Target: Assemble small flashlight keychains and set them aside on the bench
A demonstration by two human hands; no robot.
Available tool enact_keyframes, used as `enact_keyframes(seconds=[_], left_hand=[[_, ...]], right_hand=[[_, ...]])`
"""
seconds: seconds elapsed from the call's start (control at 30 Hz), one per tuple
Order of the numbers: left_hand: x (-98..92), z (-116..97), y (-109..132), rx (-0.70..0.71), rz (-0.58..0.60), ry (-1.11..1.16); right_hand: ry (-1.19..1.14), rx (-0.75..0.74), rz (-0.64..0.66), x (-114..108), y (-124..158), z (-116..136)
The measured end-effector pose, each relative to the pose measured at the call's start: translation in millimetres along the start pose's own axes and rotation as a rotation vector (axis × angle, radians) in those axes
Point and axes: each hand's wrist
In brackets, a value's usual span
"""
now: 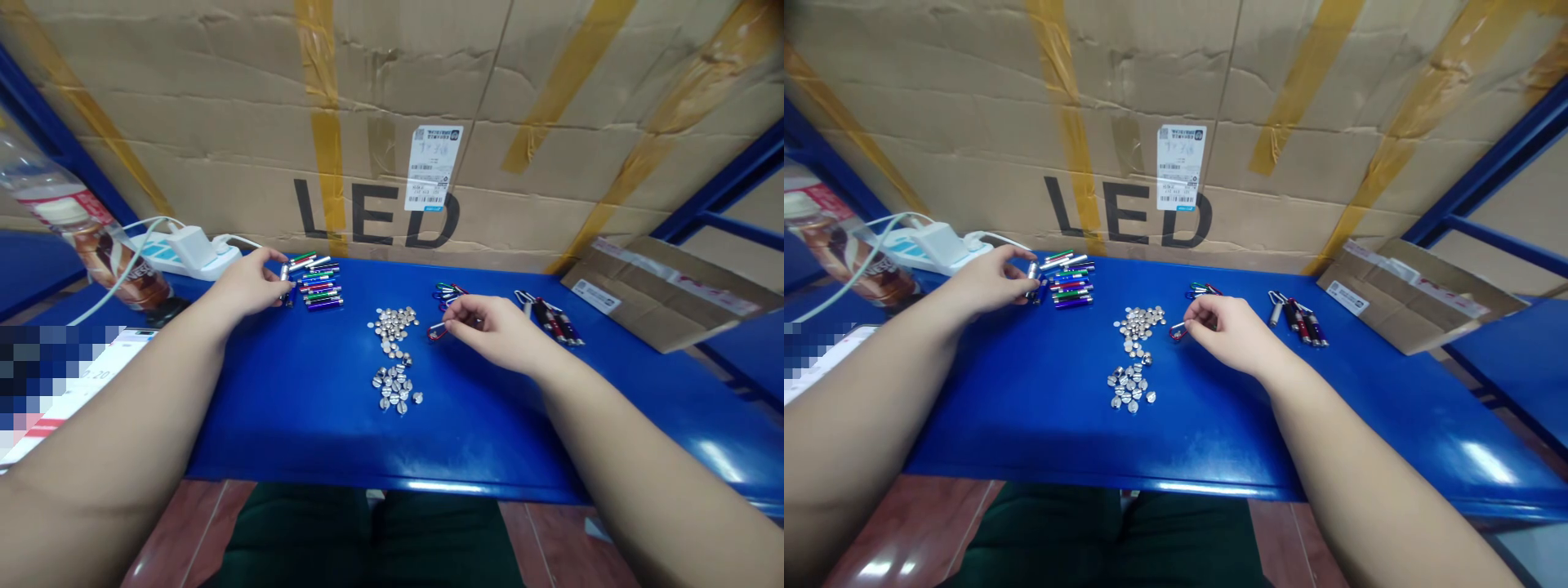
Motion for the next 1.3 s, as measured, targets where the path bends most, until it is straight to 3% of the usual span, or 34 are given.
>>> enact_keyframes(seconds=[0.3, 0.6, 0.77, 0.9, 1.07, 1.13, 1.3], left_hand=[[3.6, 13.1, -7.8, 0.116, -0.014, 0.126], [38.1, -13.4, 21.9, 0.516, 0.297, 0.412], [50.1, -23.8, 34.8, 0.682, 0.353, 0.348], [47.9, -26.4, 37.4, 0.672, 0.371, 0.37], [42.2, -24.5, 34.9, 0.594, 0.361, 0.387], [42.5, -23.5, 34.2, 0.573, 0.374, 0.398], [46.2, -22.1, 34.8, 0.528, 0.463, 0.435]], right_hand=[[-0.003, 0.016, 0.006, -1.8, 1.6, 4.1], [0.142, 0.099, 0.155, 2.2, 1.8, 8.7], [0.209, 0.073, 0.092, 6.9, 1.5, 13.4], [0.235, 0.041, 0.051, 6.6, -0.8, 14.5], [0.585, 0.151, -0.183, -11.6, -6.8, -7.6], [0.691, 0.236, -0.19, -22.1, -8.0, -19.4], [0.66, 0.338, -0.067, -34.3, -7.2, -31.5]])
Point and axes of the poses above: each hand's wrist, its own y-axis away from the middle knuckle, its own x-axis out of the palm, z = x × y, and after that the axes turned 4 degrees about -y, right-handed
